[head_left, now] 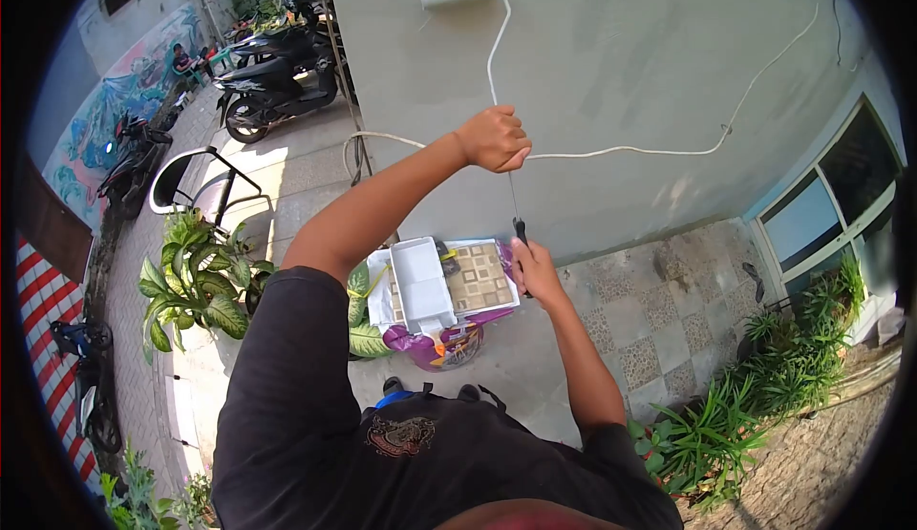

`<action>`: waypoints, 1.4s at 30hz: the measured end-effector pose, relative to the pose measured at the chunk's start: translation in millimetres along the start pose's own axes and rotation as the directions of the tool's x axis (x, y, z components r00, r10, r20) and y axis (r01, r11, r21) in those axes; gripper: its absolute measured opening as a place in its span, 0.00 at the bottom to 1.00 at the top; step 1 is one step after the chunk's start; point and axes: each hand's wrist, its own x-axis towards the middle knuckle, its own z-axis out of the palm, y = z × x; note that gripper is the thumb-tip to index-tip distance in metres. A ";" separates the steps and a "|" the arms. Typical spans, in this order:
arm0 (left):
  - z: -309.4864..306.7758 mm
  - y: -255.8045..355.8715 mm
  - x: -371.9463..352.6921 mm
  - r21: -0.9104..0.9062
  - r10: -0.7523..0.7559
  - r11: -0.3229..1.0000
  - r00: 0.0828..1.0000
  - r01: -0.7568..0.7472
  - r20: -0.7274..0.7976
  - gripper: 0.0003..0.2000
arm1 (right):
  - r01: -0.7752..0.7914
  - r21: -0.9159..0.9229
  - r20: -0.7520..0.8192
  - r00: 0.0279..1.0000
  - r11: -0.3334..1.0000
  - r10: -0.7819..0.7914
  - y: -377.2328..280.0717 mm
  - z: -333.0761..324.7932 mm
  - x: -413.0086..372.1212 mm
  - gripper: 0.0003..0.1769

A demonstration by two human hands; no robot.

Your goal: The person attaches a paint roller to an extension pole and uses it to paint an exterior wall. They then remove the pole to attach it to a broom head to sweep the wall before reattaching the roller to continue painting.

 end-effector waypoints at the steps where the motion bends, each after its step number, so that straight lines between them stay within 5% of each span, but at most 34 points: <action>1: -25.2 -27.2 21.1 0.090 0.019 0.996 0.999 -0.015 -0.040 0.13 | 0.032 0.018 0.010 0.999 0.999 -0.032 -42.2 1.6 10.8 0.22; 5: -127.0 -115.3 89.2 0.236 0.111 0.969 0.981 -0.071 -0.160 0.13 | 0.135 0.004 0.007 0.991 0.991 -0.135 -176.9 15.3 37.4 0.23; 8: -155.6 -129.2 92.3 0.337 0.090 0.939 0.995 -0.071 -0.041 0.12 | 0.231 0.059 0.060 0.970 0.971 -0.235 -196.2 31.4 44.2 0.23; 16: -4.2 46.8 -89.2 -0.082 0.015 0.997 0.980 0.002 0.198 0.11 | -0.110 0.200 0.132 0.988 0.974 0.085 80.6 92.0 -24.1 0.23; 20: 4.0 64.7 -105.4 -0.123 -0.003 0.992 0.976 0.030 0.216 0.12 | -0.139 0.213 0.133 0.985 0.967 0.112 93.3 101.1 -42.7 0.22; 23: -33.5 13.6 -51.3 -0.059 0.054 0.997 0.990 -0.047 0.133 0.11 | -0.035 0.212 0.108 0.994 0.977 0.013 31.6 86.3 -18.5 0.21; 27: -126.5 -87.6 71.8 0.088 0.101 0.991 0.994 -0.096 -0.045 0.12 | 0.056 0.221 0.117 0.990 0.974 -0.084 -149.2 45.6 10.0 0.22; 30: -200.9 -154.9 148.9 0.248 0.143 0.960 0.989 -0.129 -0.039 0.16 | 0.185 0.214 0.168 0.960 0.959 -0.223 -265.6 29.1 28.9 0.23; 34: -225.4 -174.5 170.0 0.328 0.091 0.939 0.995 -0.101 0.044 0.17 | 0.205 0.199 0.184 0.953 0.958 -0.242 -298.7 25.9 33.5 0.23; 37: -172.2 -143.6 119.3 0.215 0.119 0.968 0.992 -0.126 0.047 0.16 | 0.108 0.227 0.207 0.966 0.968 -0.157 -219.9 36.2 39.8 0.22; 42: -46.3 -6.8 -15.2 -0.068 0.034 0.997 0.998 -0.030 0.056 0.12 | -0.220 0.307 0.264 0.954 0.926 0.139 -29.9 59.2 -21.5 0.22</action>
